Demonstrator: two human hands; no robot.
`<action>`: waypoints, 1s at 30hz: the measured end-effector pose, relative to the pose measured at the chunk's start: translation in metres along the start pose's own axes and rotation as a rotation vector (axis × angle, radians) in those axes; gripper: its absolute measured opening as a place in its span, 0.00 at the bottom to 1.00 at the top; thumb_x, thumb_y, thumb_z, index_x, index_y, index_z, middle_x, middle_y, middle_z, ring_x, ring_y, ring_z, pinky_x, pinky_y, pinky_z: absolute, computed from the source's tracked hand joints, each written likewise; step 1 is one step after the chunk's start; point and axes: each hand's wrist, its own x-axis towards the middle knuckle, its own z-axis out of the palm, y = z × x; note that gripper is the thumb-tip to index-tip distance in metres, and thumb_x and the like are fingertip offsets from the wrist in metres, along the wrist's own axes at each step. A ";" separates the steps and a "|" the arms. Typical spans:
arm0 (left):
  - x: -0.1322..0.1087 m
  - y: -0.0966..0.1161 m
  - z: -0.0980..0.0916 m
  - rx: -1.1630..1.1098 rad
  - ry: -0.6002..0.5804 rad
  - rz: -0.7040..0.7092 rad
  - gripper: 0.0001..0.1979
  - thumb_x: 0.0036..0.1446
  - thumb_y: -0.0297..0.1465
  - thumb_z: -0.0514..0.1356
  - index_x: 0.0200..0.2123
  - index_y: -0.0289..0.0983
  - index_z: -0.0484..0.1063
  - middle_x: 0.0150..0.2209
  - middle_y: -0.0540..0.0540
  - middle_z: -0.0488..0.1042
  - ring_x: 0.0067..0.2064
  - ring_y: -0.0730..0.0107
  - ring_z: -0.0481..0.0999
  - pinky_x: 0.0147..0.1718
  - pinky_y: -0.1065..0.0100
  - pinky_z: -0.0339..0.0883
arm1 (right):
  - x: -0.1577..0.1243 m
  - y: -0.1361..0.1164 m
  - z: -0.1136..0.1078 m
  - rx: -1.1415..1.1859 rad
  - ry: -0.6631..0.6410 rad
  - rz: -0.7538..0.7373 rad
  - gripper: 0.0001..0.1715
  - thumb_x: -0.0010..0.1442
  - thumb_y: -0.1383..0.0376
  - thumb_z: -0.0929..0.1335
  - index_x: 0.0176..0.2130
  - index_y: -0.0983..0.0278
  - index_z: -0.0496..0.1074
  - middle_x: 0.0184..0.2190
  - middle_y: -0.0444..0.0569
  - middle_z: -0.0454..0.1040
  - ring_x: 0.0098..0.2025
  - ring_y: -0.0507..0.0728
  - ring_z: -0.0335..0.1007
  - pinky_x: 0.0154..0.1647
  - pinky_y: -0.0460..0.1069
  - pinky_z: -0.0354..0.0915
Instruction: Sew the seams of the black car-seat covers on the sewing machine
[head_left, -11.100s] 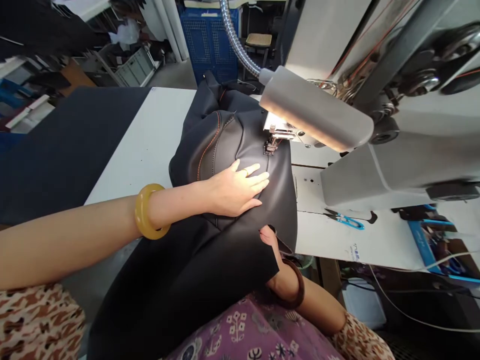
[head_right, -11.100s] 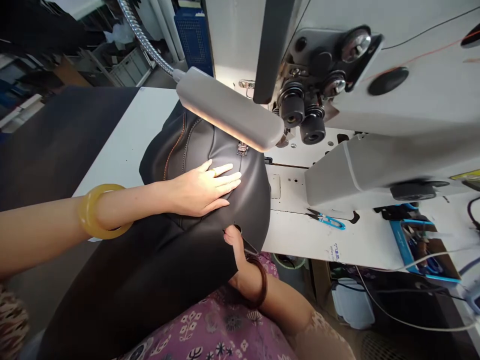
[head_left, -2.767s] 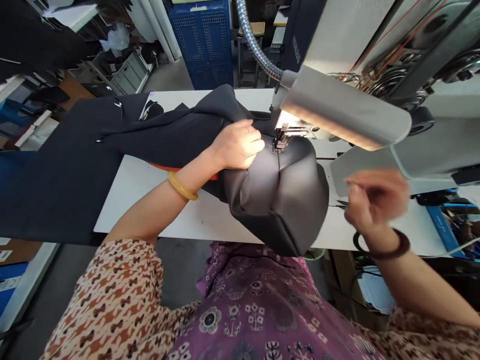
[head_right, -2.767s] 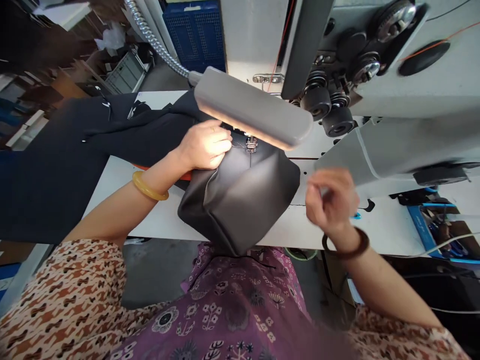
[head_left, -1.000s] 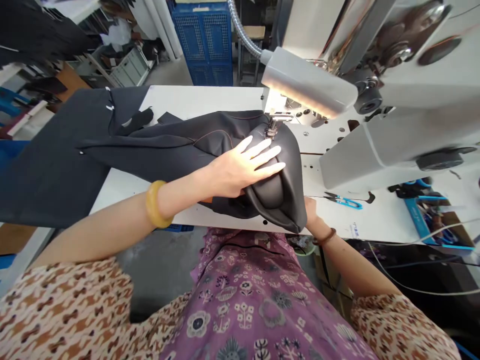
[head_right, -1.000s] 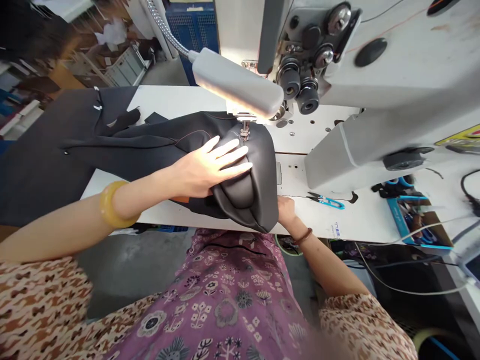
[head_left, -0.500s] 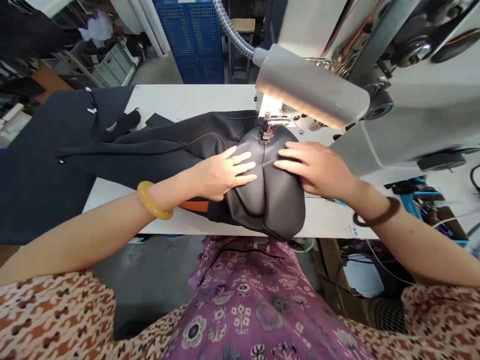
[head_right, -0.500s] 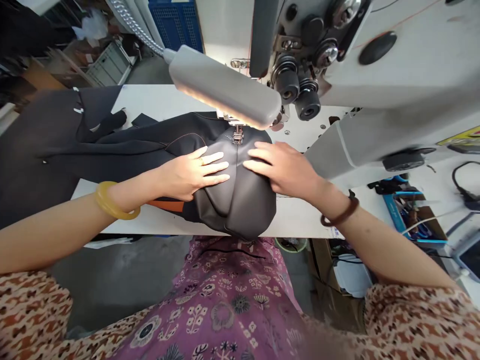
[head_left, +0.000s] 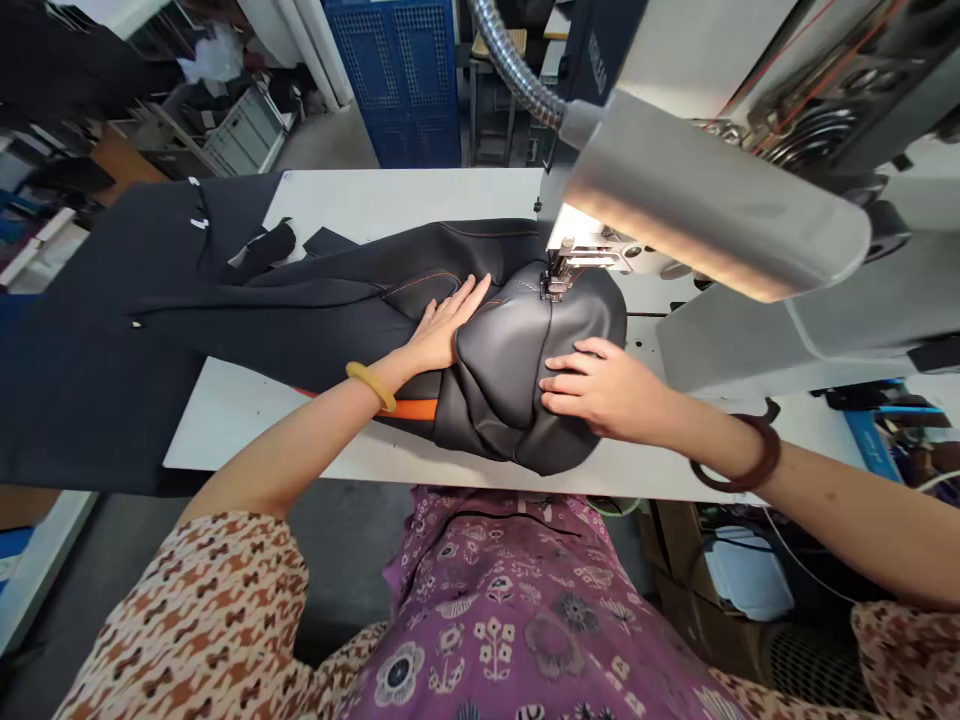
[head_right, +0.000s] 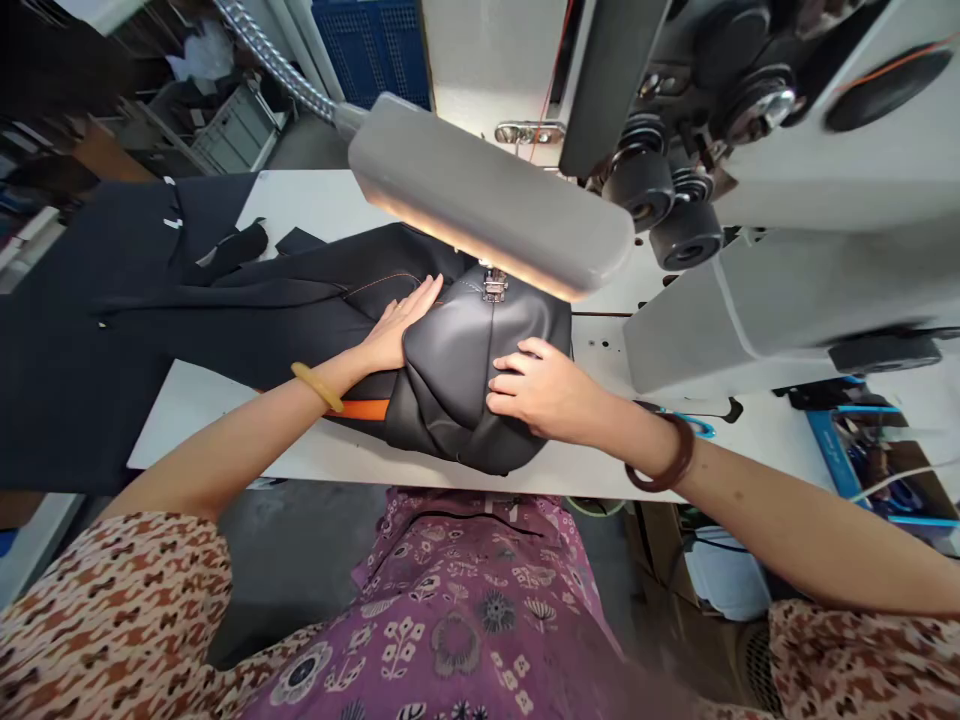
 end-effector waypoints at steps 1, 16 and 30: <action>0.004 -0.003 0.001 0.044 -0.033 -0.005 0.40 0.60 0.46 0.53 0.68 0.48 0.34 0.70 0.40 0.35 0.69 0.42 0.44 0.61 0.33 0.39 | 0.001 -0.003 0.004 -0.022 -0.002 0.000 0.12 0.55 0.71 0.64 0.38 0.60 0.73 0.44 0.44 0.78 0.50 0.60 0.69 0.49 0.57 0.56; -0.049 0.091 -0.043 0.813 -0.054 0.722 0.27 0.54 0.23 0.58 0.59 0.36 0.64 0.65 0.35 0.57 0.65 0.44 0.57 0.61 0.40 0.53 | -0.002 -0.011 0.000 -0.029 0.130 -0.062 0.11 0.57 0.73 0.61 0.31 0.62 0.70 0.31 0.44 0.76 0.38 0.52 0.71 0.42 0.51 0.58; -0.045 0.084 -0.046 0.748 -0.066 0.677 0.28 0.52 0.27 0.61 0.57 0.43 0.67 0.61 0.40 0.64 0.63 0.41 0.59 0.56 0.38 0.58 | -0.009 0.028 -0.014 -0.178 0.240 0.000 0.10 0.58 0.72 0.62 0.27 0.63 0.69 0.39 0.43 0.78 0.52 0.58 0.70 0.39 0.51 0.62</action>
